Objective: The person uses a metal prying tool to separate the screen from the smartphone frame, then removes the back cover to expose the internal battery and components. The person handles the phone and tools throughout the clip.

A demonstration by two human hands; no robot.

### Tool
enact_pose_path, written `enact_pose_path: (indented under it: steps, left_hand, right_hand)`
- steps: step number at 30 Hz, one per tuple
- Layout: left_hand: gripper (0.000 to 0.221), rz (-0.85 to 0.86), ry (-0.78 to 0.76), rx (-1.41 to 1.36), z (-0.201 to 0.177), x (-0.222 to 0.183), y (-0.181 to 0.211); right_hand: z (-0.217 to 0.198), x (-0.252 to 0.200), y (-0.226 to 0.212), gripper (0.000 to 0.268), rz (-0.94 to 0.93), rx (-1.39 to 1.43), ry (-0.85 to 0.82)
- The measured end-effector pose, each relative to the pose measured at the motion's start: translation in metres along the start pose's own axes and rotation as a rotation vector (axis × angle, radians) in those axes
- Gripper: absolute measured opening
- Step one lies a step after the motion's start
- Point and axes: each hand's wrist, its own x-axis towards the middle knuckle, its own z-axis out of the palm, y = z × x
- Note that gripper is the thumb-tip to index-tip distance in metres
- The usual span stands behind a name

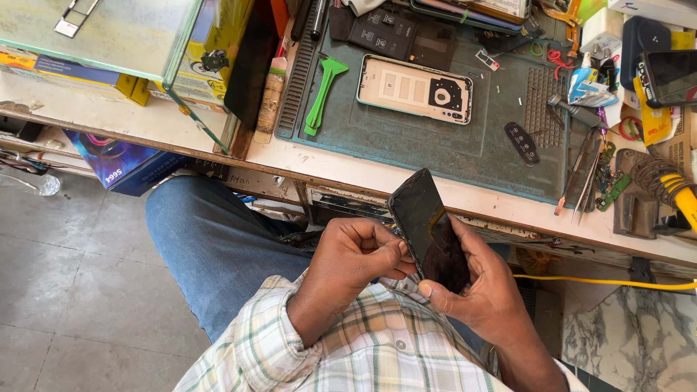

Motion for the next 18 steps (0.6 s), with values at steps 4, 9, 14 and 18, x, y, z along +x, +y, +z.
enact_pose_path:
  steps: [4, 9, 14, 18]
  left_hand:
    - [0.013, 0.011, -0.002, 0.012, 0.004, 0.001, 0.003]
    - [0.016, 0.013, 0.004, 0.057, 0.007, 0.003, 0.007]
    - [0.017, -0.035, 0.042, 0.070, 0.008, 0.005, 0.009]
    - [0.017, -0.028, 0.044, 0.090, 0.008, 0.003, 0.012]
  right_hand:
    - [-0.003, 0.000, 0.005, 0.103, 0.051, 0.020, -0.026]
    - [-0.004, 0.006, 0.022, 0.107, 0.137, 0.184, -0.059]
    - [-0.007, 0.006, 0.037, 0.110, 0.252, 0.279, -0.057]
    - [-0.009, 0.004, 0.043, 0.110, 0.302, 0.337, -0.053]
